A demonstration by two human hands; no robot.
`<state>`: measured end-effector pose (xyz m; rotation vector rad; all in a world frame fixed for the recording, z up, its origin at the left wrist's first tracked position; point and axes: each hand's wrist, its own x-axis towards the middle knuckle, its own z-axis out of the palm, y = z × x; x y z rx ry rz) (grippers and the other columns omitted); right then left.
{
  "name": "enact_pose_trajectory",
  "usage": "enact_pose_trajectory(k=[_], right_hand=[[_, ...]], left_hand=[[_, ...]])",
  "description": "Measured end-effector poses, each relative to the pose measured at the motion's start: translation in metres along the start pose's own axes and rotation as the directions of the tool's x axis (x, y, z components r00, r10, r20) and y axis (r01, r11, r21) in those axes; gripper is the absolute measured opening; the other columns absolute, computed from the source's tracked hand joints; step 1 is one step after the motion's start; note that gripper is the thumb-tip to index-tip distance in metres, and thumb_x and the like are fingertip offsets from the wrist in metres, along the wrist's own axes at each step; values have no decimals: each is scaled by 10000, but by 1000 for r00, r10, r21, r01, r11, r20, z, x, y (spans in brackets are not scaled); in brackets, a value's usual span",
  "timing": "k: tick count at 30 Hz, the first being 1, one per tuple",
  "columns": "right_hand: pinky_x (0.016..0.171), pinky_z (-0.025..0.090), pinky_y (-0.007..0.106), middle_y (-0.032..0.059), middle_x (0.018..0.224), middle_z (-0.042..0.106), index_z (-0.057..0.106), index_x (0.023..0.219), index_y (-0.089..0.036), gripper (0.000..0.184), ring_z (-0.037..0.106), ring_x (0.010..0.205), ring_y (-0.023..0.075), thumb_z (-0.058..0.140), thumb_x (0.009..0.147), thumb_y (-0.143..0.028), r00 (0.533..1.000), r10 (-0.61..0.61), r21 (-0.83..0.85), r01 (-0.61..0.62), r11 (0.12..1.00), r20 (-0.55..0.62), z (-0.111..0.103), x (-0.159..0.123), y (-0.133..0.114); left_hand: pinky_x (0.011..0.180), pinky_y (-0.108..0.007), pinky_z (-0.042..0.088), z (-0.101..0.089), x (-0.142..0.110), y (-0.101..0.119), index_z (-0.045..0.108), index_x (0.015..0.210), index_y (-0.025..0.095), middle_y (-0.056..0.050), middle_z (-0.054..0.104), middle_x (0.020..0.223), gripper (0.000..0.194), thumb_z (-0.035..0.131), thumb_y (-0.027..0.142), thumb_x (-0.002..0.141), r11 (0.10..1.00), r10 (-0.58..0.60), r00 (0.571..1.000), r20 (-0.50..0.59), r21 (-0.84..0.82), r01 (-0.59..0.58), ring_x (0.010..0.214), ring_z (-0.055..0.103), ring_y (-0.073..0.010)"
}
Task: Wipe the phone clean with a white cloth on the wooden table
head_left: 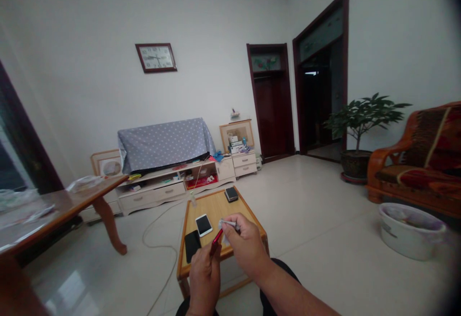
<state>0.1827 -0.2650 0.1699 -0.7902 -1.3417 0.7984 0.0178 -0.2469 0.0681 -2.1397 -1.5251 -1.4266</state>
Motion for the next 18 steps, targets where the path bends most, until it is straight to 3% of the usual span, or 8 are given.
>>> enact_pose_trajectory(k=[4, 9, 15, 18], right_hand=[[645, 468, 230, 1, 775, 675, 704, 890, -189, 158, 610, 702, 143, 628, 905, -326, 995, -60, -13, 61, 998, 85, 6, -8, -3], [621, 471, 242, 5, 751, 678, 700, 915, -173, 217, 609, 673, 152, 631, 908, -378, 1000, 12, 0, -12, 1000, -26, 1, 3, -4], [631, 465, 234, -1, 755, 667, 697, 891, -182, 176, 602, 680, 143, 630, 909, -344, 997, -53, 0, 53, 999, 63, 3, 2, -4], [623, 475, 242, 4, 747, 669, 690, 908, -170, 221, 605, 669, 148, 635, 907, -384, 1000, 4, 30, -4, 1000, -4, 1, 6, -3]], left_hand=[[760, -337, 530, -1, 1, 1, 681, 1104, 193, -61, 711, 882, 280, 463, 191, 928, 1000, 10, 1000, -21, 3, -10, 841, 680, -216], [793, -337, 532, -4, 3, 3, 667, 1195, 230, -58, 728, 968, 284, 517, 326, 975, 1000, -4, 999, 41, -31, 5, 902, 689, -212], [805, -351, 536, -6, 6, 6, 673, 1194, 213, -78, 731, 967, 304, 465, 286, 985, 999, 20, 999, 30, -33, -19, 911, 694, -222], [809, -342, 534, -9, 7, 7, 670, 1207, 229, -79, 733, 1006, 302, 496, 338, 985, 998, -10, 997, 73, -57, 14, 938, 691, -224]])
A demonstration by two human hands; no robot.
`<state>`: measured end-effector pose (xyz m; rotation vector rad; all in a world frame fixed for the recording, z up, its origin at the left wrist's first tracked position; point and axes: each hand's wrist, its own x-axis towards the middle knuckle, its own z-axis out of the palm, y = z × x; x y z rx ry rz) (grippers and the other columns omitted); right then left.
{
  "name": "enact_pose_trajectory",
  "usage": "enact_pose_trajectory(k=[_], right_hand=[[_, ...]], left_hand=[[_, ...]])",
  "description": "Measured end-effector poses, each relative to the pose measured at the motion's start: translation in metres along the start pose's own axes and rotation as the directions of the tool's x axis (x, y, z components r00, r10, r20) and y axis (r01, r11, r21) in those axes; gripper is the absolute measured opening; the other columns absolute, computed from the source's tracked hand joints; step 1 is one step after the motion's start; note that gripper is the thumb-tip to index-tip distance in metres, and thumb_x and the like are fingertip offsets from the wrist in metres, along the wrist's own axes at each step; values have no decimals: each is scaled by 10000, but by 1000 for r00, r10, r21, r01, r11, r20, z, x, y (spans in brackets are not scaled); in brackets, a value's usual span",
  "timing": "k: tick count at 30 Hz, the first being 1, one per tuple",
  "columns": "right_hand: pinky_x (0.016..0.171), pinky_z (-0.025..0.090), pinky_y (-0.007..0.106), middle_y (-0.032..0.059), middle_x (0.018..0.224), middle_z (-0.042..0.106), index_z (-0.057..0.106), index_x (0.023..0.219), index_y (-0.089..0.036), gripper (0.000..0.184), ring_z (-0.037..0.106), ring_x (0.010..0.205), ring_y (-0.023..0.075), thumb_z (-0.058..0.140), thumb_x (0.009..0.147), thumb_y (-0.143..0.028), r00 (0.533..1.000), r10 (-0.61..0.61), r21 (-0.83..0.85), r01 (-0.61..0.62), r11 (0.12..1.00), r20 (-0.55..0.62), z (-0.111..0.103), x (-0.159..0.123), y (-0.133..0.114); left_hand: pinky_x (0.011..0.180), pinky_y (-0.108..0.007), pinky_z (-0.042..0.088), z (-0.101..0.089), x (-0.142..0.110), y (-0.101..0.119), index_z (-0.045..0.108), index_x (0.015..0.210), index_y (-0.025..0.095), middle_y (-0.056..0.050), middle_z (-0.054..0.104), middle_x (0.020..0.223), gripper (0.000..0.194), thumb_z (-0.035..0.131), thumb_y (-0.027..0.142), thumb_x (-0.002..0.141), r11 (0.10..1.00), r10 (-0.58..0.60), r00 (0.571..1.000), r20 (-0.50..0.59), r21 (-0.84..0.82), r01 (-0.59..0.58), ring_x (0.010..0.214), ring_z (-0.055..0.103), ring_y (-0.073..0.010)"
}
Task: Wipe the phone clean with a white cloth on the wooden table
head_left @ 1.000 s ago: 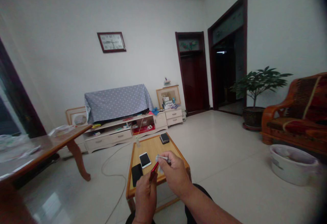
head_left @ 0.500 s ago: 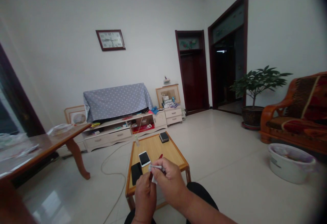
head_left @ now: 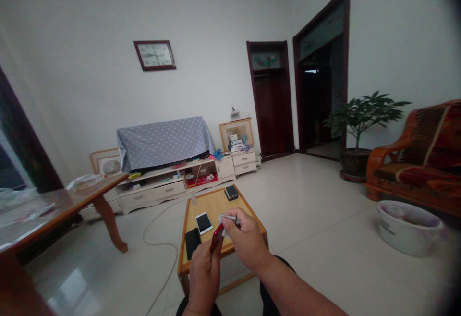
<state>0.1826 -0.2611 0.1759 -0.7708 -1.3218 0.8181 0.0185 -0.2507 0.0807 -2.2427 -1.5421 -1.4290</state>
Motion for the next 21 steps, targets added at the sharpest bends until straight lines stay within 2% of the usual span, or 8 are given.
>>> enact_pose_trajectory(k=[3, 8, 14, 19, 21], right_hand=[[624, 481, 243, 10, 758, 679, 690, 906, -168, 234, 616, 681, 153, 636, 906, -396, 999, 22, 9, -22, 1000, -30, 0, 0, -2], [617, 464, 231, -2, 742, 667, 698, 887, -182, 186, 602, 677, 143, 633, 909, -354, 996, -20, -11, 21, 1000, 92, 4, -6, -3], [626, 463, 242, 6, 749, 674, 688, 905, -169, 210, 606, 674, 150, 637, 908, -372, 999, 8, -38, -10, 999, -52, -4, 4, 2], [631, 457, 230, -3, 757, 668, 697, 892, -186, 148, 610, 688, 144, 627, 917, -314, 996, -61, -40, 64, 997, 70, 4, -6, 2], [638, 466, 236, 4, 770, 676, 697, 910, -181, 162, 616, 696, 149, 629, 917, -328, 998, -44, -19, 45, 999, 51, 3, -4, 2]], left_hand=[[782, -326, 534, 0, 1, -2, 678, 1184, 233, -75, 734, 986, 290, 508, 351, 981, 1000, -2, 1000, 22, -9, 2, 909, 694, -218], [734, -317, 538, 3, -1, -7, 682, 1155, 199, -76, 731, 943, 286, 481, 276, 966, 1000, -4, 1000, -18, 12, 4, 859, 692, -214], [821, -343, 557, 3, -1, -7, 677, 1209, 243, -79, 739, 1039, 305, 517, 364, 980, 1000, -16, 1000, 2, -15, 16, 956, 695, -223], [779, -351, 574, 6, -1, -7, 678, 1199, 204, -99, 743, 1001, 324, 477, 343, 987, 999, -7, 1000, -9, -52, 7, 899, 708, -225], [794, -348, 570, 5, -1, -6, 680, 1201, 214, -92, 744, 1018, 322, 488, 359, 987, 999, -24, 1000, -1, -42, 23, 919, 707, -224]])
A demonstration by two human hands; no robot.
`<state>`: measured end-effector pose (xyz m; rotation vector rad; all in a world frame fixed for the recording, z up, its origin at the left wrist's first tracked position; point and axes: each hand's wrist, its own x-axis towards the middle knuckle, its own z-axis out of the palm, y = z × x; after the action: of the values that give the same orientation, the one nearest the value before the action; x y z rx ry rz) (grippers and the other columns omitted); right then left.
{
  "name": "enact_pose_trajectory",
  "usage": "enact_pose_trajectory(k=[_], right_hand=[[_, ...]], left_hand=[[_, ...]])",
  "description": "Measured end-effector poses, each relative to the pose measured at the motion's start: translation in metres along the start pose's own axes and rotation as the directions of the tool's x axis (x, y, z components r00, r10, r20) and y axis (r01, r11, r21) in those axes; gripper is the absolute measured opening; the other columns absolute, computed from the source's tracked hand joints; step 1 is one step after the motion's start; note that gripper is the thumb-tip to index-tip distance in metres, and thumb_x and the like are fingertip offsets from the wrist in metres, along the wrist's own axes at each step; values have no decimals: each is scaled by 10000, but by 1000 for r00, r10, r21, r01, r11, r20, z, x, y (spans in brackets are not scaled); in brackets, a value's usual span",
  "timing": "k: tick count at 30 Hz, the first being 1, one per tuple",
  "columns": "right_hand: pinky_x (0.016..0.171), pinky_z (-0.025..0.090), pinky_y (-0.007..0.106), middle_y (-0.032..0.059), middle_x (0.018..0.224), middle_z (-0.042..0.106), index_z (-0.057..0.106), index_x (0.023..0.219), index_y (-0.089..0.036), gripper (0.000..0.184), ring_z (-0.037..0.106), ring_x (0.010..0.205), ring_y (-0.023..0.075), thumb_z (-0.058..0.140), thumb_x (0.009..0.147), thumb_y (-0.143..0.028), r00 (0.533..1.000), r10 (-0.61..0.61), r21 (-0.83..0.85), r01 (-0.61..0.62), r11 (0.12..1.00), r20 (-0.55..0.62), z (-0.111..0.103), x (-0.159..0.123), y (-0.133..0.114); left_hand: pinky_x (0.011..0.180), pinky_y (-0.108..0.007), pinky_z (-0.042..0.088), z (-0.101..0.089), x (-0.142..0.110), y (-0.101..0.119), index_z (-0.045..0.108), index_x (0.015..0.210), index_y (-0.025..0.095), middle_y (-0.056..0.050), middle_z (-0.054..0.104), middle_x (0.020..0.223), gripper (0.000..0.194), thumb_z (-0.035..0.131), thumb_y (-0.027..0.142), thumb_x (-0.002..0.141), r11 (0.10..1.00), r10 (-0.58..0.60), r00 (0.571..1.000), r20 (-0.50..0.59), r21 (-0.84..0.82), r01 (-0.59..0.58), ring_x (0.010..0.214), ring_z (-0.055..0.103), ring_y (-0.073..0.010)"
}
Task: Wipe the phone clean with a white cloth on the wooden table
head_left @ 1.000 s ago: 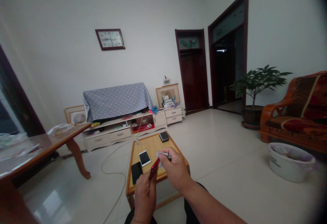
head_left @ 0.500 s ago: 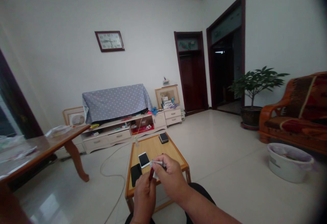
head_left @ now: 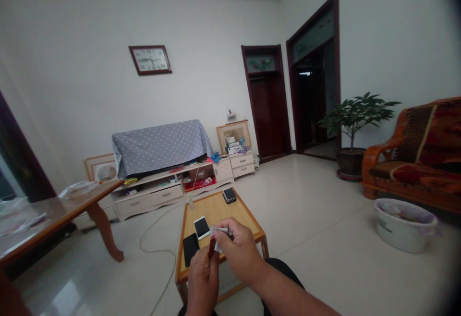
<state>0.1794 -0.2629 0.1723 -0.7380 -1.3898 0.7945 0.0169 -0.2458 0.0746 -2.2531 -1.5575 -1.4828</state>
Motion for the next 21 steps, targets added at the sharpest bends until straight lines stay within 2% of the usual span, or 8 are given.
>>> enact_pose_trajectory(k=[4, 10, 16, 21], right_hand=[[633, 477, 247, 16, 763, 679, 683, 909, -167, 212, 619, 689, 160, 632, 918, -373, 992, 63, 40, -59, 997, -106, -5, 9, 2], [620, 447, 232, -1, 748, 667, 700, 894, -178, 174, 609, 687, 148, 626, 915, -335, 1000, 8, -16, -8, 1000, 2, 1, 1, 0], [637, 472, 258, 16, 748, 673, 693, 907, -167, 227, 618, 693, 169, 633, 904, -386, 989, 74, 19, -72, 997, -125, -11, 15, 2], [654, 477, 259, 20, 791, 695, 703, 916, -181, 195, 630, 718, 170, 631, 911, -362, 1000, 8, 4, -8, 1000, -26, -8, 12, -1]], left_hand=[[806, -335, 559, -2, 1, 1, 690, 1197, 246, -74, 746, 1038, 309, 519, 381, 977, 1000, -5, 1000, 16, 14, 5, 948, 705, -224], [807, -354, 548, 2, -1, -2, 682, 1177, 209, -86, 738, 993, 309, 477, 343, 988, 999, -29, 999, 19, -15, 29, 911, 692, -226], [863, -342, 524, 0, 3, -1, 682, 1197, 261, -77, 735, 1101, 312, 529, 416, 974, 994, -67, 995, 68, -81, 73, 1007, 679, -232], [891, -362, 519, -1, 9, 8, 705, 1147, 252, -82, 746, 1073, 316, 538, 445, 960, 979, -122, 987, 105, -151, 137, 1007, 681, -256]])
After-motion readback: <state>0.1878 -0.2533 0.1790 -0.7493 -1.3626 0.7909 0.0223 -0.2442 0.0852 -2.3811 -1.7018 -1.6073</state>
